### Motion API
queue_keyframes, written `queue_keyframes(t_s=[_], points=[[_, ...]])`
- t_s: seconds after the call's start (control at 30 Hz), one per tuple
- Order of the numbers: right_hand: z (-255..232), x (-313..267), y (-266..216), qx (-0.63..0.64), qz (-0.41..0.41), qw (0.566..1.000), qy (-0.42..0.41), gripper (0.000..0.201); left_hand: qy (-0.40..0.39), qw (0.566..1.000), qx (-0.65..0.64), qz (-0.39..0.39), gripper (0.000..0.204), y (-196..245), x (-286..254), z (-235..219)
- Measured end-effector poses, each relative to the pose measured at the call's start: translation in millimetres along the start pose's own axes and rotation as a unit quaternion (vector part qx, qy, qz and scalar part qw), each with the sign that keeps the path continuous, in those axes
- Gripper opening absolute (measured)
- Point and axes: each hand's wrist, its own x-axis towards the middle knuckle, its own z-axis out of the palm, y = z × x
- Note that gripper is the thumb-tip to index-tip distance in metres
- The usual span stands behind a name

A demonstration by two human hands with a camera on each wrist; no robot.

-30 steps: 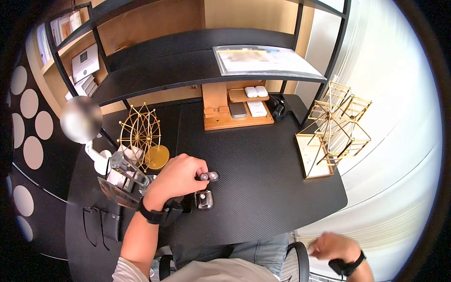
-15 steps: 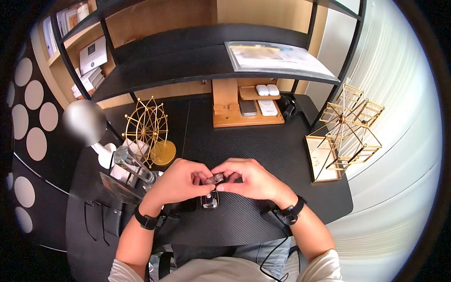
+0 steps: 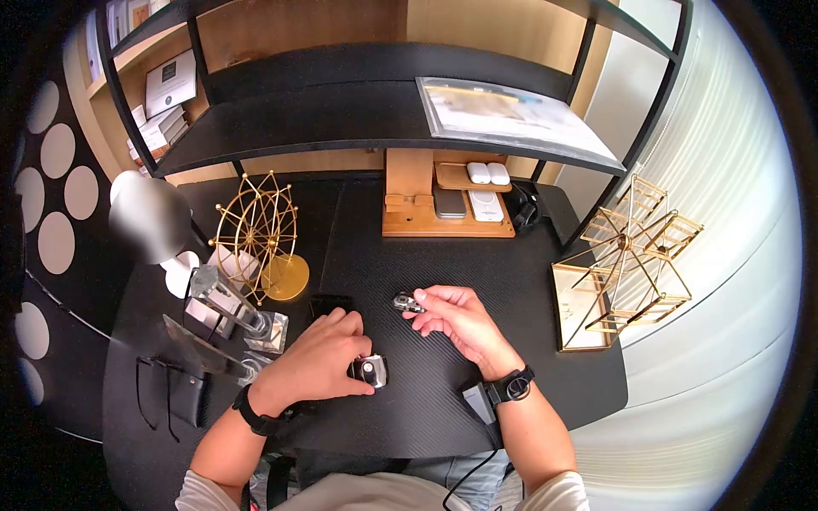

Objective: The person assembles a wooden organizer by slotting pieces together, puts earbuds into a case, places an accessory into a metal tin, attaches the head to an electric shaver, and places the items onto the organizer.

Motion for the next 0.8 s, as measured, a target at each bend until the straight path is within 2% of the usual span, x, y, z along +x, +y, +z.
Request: queue_keyframes(t_s=[0.07,0.17,0.27,0.33,0.37,0.43,0.5,0.53,0.57,0.63,0.7,0.8], points=[[0.2,-1.4,0.1,0.013,-0.005,1.000,-0.006,0.024,0.002,1.000,-0.028,0.001,0.041,1.6,2.2,5.7],[-0.5,-1.0,0.6,0.040,-0.020,0.999,-0.021,0.026,0.045,0.998,-0.039,0.029,0.039,6.3,8.4,13.8],[-0.3,-3.3,-2.1,0.041,-0.039,0.998,-0.032,0.027,0.020,0.997,-0.080,0.010,0.048,11.3,13.7,18.4],[2.7,-5.0,-3.4,0.030,-0.049,0.998,-0.038,0.027,0.092,0.984,-0.153,-0.004,0.059,9.9,16.5,23.5],[4.6,-5.5,-3.3,0.003,-0.080,0.996,-0.036,0.027,0.092,0.984,-0.152,-0.004,0.059,10.6,18.2,23.2],[11.1,-6.9,-2.1,-0.023,-0.112,0.993,-0.036,0.028,0.174,0.915,-0.355,-0.082,0.066,10.7,22.4,20.1],[19.1,-8.8,0.7,-0.106,-0.210,0.970,-0.064,0.031,0.202,0.918,-0.334,-0.075,0.068,7.5,24.3,18.8],[21.1,-8.9,1.9,-0.169,-0.238,0.955,-0.058,0.031,0.234,0.903,-0.352,-0.071,0.067,6.7,24.8,19.5],[22.9,-8.6,4.3,-0.167,-0.236,0.955,-0.058,0.031,0.266,0.887,-0.370,-0.067,0.067,6.5,24.5,20.3],[26.4,-6.8,7.4,-0.268,-0.293,0.918,-0.019,0.030,0.272,0.877,-0.390,-0.074,0.066,6.0,25.3,21.5],[30.8,-6.7,8.7,-0.246,-0.306,0.920,-0.021,0.028,0.292,0.839,-0.455,-0.057,0.066,4.3,26.9,25.3],[28.5,-8.0,7.9,-0.206,-0.263,0.942,-0.028,0.029,0.282,0.836,-0.468,-0.055,0.067,5.7,26.9,25.1]])
